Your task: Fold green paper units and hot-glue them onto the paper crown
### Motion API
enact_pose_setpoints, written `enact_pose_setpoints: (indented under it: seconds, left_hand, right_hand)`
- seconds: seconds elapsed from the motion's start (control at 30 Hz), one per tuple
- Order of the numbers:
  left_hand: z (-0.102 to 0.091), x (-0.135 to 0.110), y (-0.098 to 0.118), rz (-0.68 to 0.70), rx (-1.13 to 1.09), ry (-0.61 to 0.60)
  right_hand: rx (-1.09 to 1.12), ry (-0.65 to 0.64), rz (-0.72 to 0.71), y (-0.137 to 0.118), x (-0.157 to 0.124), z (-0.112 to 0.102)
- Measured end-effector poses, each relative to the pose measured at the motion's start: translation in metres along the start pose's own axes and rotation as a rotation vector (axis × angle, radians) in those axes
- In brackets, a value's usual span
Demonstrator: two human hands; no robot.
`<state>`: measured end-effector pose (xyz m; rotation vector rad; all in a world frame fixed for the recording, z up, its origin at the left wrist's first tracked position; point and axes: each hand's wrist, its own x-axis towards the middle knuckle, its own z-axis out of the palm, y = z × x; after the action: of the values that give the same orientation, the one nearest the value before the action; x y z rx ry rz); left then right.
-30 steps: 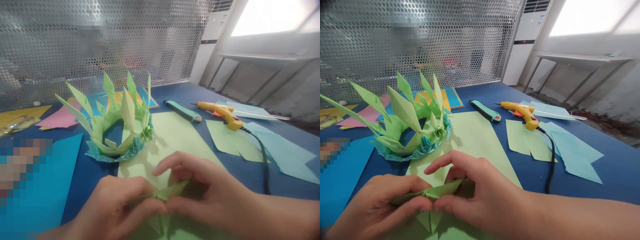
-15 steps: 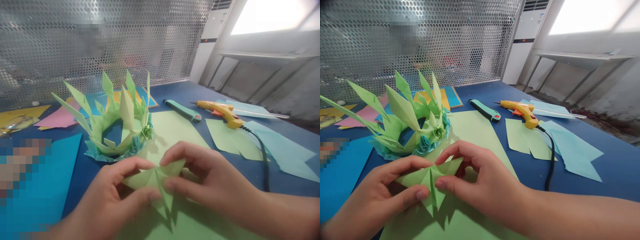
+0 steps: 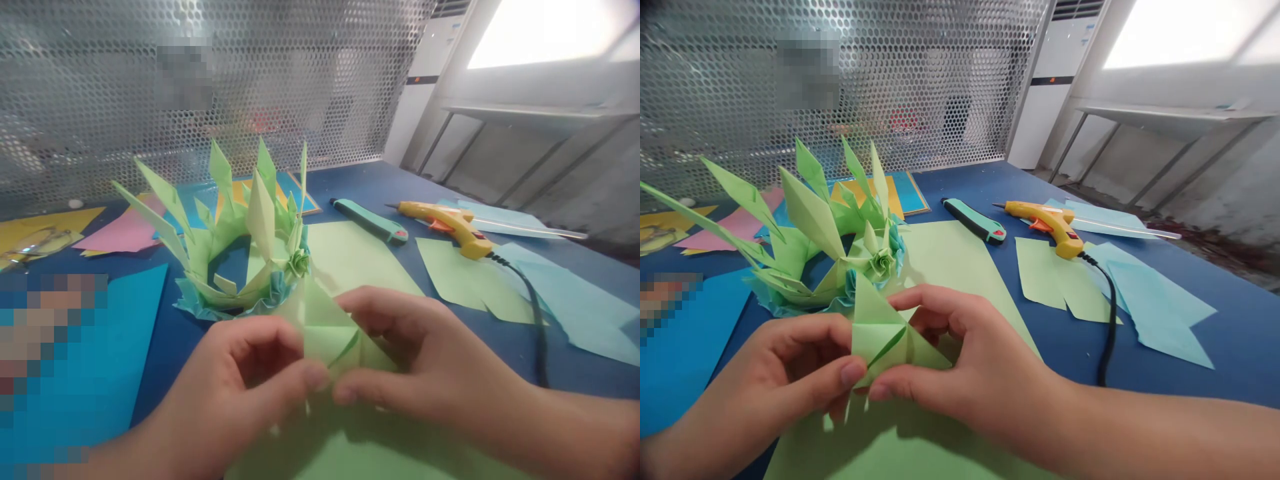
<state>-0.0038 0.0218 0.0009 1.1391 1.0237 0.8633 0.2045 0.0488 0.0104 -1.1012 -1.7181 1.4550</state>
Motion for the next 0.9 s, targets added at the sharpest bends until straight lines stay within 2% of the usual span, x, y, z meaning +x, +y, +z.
enact_pose_setpoints:
  seconds: [0.07, 0.23, 0.47, 0.63, 0.77, 0.9]
  left_hand:
    - [0.002, 0.000, 0.001, -0.012, 0.035, -0.047]
    - [0.005, 0.003, 0.004, -0.055, 0.065, -0.011]
    - [0.000, 0.004, 0.006, -0.090, 0.125, -0.088]
    - [0.003, 0.005, 0.008, -0.075, 0.076, -0.072]
    - [0.004, 0.008, 0.011, -0.076, 0.014, -0.057]
    - [0.004, 0.009, 0.012, -0.099, -0.026, -0.080]
  right_hand:
    - [0.011, 0.007, -0.029, 0.001, 0.000, 0.000]
    - [-0.024, 0.008, -0.070, 0.002, -0.001, 0.000]
    - [-0.260, 0.042, -0.116, -0.001, -0.003, -0.001]
    - [-0.334, 0.015, -0.189, -0.003, -0.004, -0.003]
    - [-0.267, -0.058, -0.210, -0.006, -0.001, -0.006]
    - [-0.109, -0.108, -0.077, -0.005, 0.000, -0.007]
